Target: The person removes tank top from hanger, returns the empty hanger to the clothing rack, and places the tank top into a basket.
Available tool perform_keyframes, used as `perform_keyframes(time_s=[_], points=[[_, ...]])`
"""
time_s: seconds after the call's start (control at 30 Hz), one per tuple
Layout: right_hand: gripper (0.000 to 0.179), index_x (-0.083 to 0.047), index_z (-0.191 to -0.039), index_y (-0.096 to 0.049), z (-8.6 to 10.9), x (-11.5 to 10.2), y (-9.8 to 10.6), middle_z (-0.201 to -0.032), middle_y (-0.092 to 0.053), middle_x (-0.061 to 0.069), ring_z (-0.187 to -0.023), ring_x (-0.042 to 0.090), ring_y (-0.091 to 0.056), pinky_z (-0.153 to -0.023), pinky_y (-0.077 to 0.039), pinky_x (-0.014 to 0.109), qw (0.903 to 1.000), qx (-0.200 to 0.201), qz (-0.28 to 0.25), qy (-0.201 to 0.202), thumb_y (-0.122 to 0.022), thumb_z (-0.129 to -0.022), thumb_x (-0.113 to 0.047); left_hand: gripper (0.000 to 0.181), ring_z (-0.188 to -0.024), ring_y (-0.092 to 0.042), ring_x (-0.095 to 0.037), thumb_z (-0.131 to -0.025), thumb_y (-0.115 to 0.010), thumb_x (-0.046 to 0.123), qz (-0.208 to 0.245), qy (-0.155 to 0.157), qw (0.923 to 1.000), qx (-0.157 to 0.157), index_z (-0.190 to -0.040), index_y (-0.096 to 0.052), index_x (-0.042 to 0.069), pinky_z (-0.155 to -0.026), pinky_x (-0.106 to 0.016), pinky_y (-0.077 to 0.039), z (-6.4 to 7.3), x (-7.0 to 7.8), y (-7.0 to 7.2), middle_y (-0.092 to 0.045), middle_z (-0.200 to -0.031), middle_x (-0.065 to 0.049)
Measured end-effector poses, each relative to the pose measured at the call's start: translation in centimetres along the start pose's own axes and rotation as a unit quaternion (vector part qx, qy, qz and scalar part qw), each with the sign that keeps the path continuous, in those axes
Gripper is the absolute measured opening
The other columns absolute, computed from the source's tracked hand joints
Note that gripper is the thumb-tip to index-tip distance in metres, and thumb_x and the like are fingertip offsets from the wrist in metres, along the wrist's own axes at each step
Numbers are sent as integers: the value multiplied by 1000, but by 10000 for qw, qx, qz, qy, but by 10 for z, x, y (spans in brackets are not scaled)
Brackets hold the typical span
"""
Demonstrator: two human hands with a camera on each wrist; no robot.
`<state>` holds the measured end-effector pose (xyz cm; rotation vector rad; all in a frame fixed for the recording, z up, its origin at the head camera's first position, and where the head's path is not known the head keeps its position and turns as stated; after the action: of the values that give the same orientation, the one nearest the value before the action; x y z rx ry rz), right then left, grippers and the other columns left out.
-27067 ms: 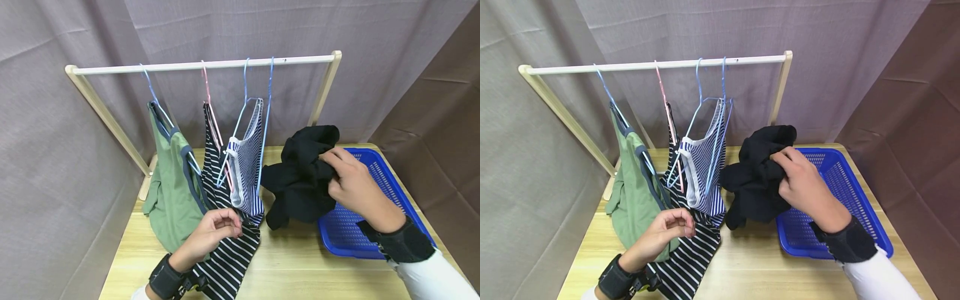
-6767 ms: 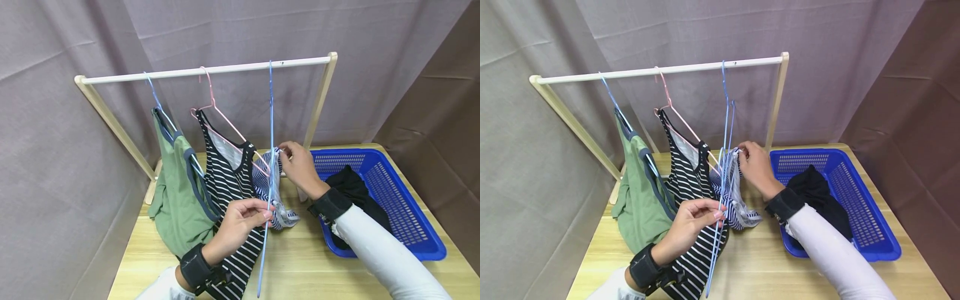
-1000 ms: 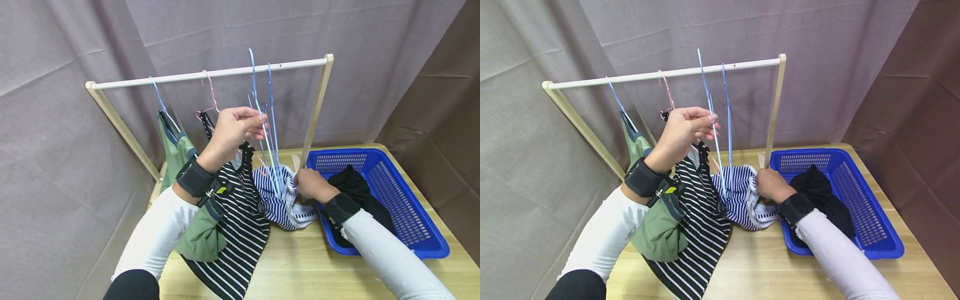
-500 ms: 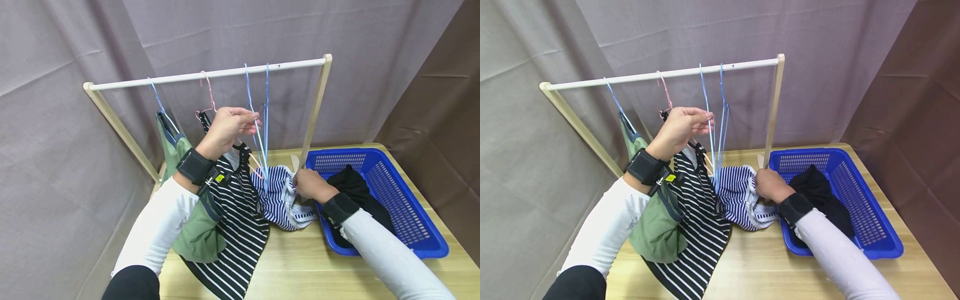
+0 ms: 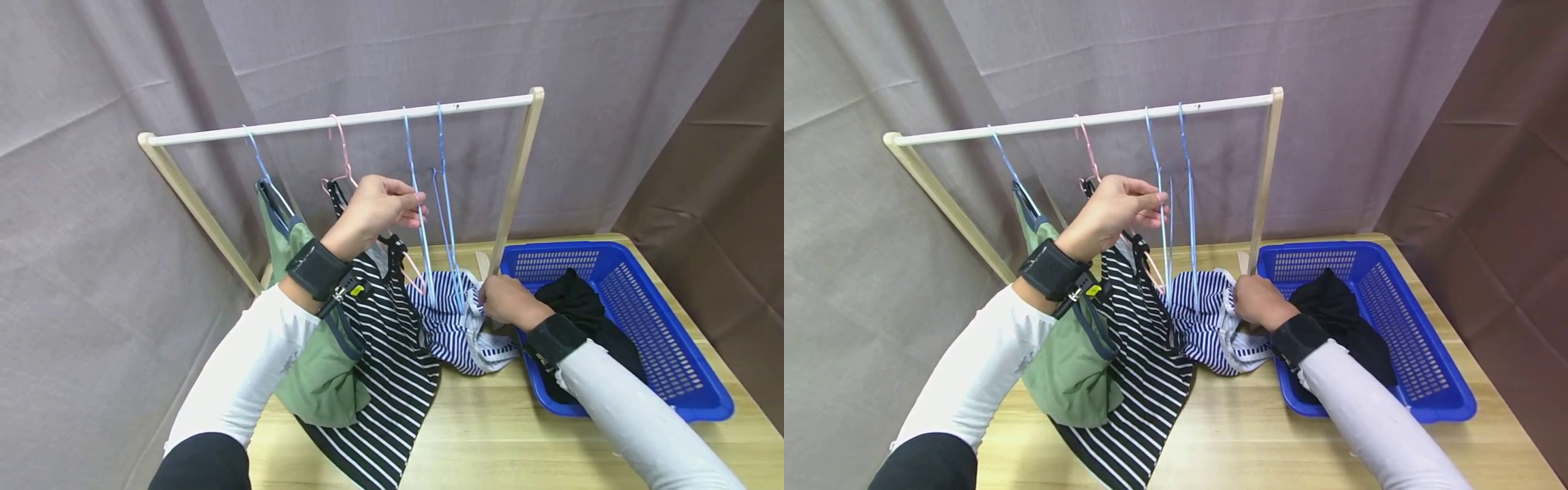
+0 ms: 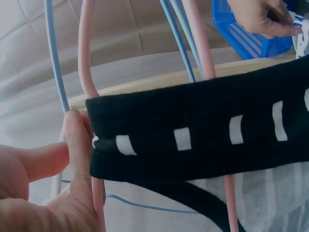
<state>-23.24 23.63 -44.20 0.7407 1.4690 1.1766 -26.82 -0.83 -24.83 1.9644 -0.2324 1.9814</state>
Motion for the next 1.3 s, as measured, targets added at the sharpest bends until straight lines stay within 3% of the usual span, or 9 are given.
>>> perform_keyframes(time_s=[0.1, 0.2, 0.27, 0.4, 0.5, 0.8, 0.9, 1.07, 1.3], points=[[18, -7, -78, -79, 0, 0, 0, -77, -71, 5, -71, 22, -60, -65, -52, 35, 10000, 0, 26, 2, -64, -82, 3, 26, -67, -75, -12, -104, -70, 9, -332, -121, 9994, 36, -120, -71, -12, -72, -26, -68, 2, 1, 0, -78, -91, -16], [19, -6, -78, -79, 1, -1, 0, -77, -72, 5, -71, 22, -60, -65, -52, 36, 10000, -20, 43, 29, -63, -82, 4, 31, -73, -79, -17, -106, -68, 19, -1155, -482, 9919, 220, -119, -74, -8, -78, -32, -69, 8, 4, 1, -80, -95, -17], [19, -5, -79, -79, 1, -1, 0, -77, -72, 5, -71, 22, -60, -65, -52, 35, 10000, -58, 19, 17, -63, -83, 4, 35, -75, -80, -18, -108, -66, 28, -1945, -875, 9757, 495, -117, -77, -3, -79, -33, -68, 14, 7, 2, -81, -94, -15], [20, -4, -81, -80, 1, -2, 1, -78, -71, 5, -71, 21, -60, -63, -51, 33, 9999, -118, 5, -17, -62, -84, 4, 39, -83, -77, -18, -109, -61, 38, -3216, -1801, 9211, 1255, -115, -80, 5, -82, -35, -63, 26, 11, 5, -82, -93, -8], [20, -5, -79, -79, 2, -3, 3, -77, -70, 6, -71, 21, -59, -62, -50, 32, 9999, -110, 45, 9, -62, -84, 5, 37, -88, -75, -18, -109, -60, 39, -3619, -2348, 8849, 1758, -115, -81, 8, -87, -37, -60, 36, 13, 6, -82, -97, -6], [21, -6, -77, -78, 4, -1, 6, -77, -70, 6, -72, 22, -59, -63, -50, 33, 9999, -68, 148, -13, -62, -84, 5, 29, -84, -77, -21, -106, -68, 26, -3482, -3407, 8495, 2023, -115, -78, 1, -80, -34, -65, 79, 1, 6, -80, -98, -11], [21, -5, -79, -79, 4, -2, 4, -77, -70, 6, -71, 22, -60, -62, -51, 33, 9999, -99, 133, 3, -62, -85, 5, 24, -85, -77, -21, -104, -70, 21, -3312, -3573, 8523, 1905, -115, -78, 1, -78, -31, -66, 95, -11, 4, -80, -98, -12], [24, -7, -83, -81, 4, -3, 1, -84, -76, 7, -77, 24, -65, -73, -59, 41, 9997, -142, 159, 98, -60, -83, 5, 21, -87, -77, -18, -101, -74, 17, -2832, -3379, 8874, 1350, -115, -78, 2, -78, -29, -66, 120, -37, -3, -80, -99, -9], [26, -5, -94, -83, 1, 0, 1, -99, -80, 15, -86, 26, -68, -81, -62, 46, 9996, -270, 104, -31, -60, -85, 5, 15, -89, -77, -17, -98, -77, 14, -2233, -3229, 9135, 1071, -110, -79, 6, -83, -29, -65, 139, -85, -19, -81, -98, -7]])
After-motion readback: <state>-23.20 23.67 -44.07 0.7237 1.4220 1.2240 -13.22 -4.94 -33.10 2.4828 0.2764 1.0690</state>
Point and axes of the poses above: each hand's wrist, its own z-axis away from the middle knuckle, its own y-axis out of the back of the hand, x = y × z, the point moved 2 cm from there along -z, towards the middle knuckle
